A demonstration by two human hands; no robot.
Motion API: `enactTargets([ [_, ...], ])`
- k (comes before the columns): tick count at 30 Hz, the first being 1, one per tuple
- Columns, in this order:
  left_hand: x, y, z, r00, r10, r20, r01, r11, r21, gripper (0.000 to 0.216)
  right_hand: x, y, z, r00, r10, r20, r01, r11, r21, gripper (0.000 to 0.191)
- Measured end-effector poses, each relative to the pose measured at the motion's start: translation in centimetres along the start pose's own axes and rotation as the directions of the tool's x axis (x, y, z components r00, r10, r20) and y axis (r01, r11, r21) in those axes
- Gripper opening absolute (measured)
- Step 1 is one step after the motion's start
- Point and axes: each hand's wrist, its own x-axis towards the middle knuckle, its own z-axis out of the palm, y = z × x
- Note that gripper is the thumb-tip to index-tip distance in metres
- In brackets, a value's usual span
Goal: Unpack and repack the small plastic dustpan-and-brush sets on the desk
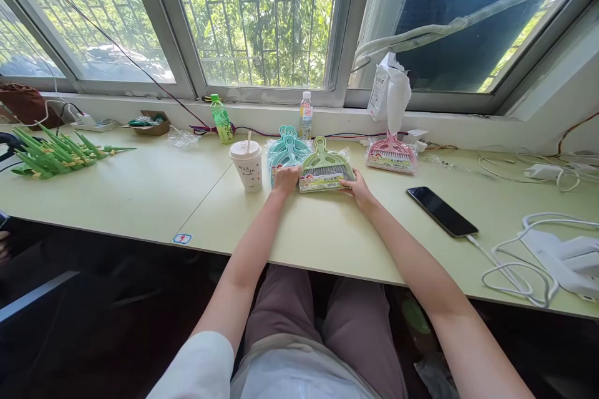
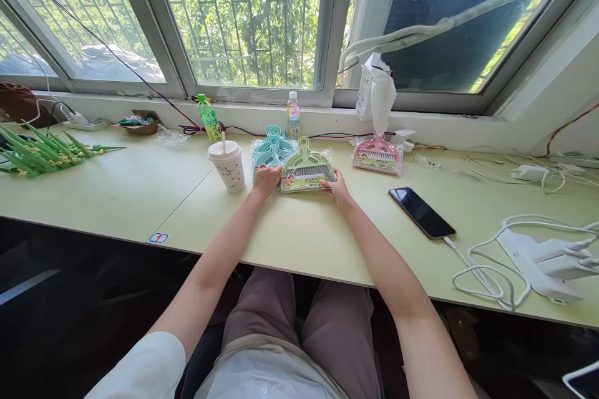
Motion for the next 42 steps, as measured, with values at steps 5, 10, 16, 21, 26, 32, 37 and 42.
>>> enactTargets([
  [5,0.3,-0.6,-0.4,0.997,-0.077,-0.014,0.075,0.992,-0.102,0.020,-0.4,-0.4,-0.1,0.997,0.011,0.079,-0.012,1.000,0.018,0.060],
  [10,0.4,-1.3,-1.5,0.973,-0.230,0.026,0.229,0.940,-0.254,0.025,-0.7,-0.4,-0.1,0.982,0.028,0.185,-0.024,0.999,-0.022,0.062],
  [16,-0.1,-0.5,-3.5,0.921,-0.380,0.086,0.377,0.814,-0.441,0.046,-1.5,0.6,1.9,0.986,0.003,0.165,0.017,0.992,-0.122,0.071],
  [21,-0.4,1.4,-2.7,0.934,-0.355,0.035,0.320,0.790,-0.523,0.053,-2.8,1.9,5.0,0.991,-0.105,0.082,0.128,0.923,-0.362,0.078],
  [26,-1.0,2.4,-1.3,0.918,-0.364,-0.156,0.282,0.877,-0.389,0.059,-2.6,2.7,7.5,0.982,-0.187,0.022,0.163,0.786,-0.597,0.073],
  [32,-2.4,3.7,-2.4,0.955,-0.017,-0.298,-0.046,0.978,-0.202,0.044,-2.0,2.6,9.2,0.980,-0.195,-0.030,0.118,0.704,-0.701,0.068],
  [37,-2.1,4.9,-1.1,1.000,0.009,0.014,-0.007,0.993,-0.116,0.034,-1.5,2.9,9.7,0.963,-0.269,-0.019,0.166,0.646,-0.745,0.065],
  [42,-1.4,3.8,0.0,0.993,-0.102,0.051,0.105,0.993,-0.061,0.034,-0.6,4.1,9.5,0.922,-0.386,0.031,0.260,0.557,-0.789,0.062],
])
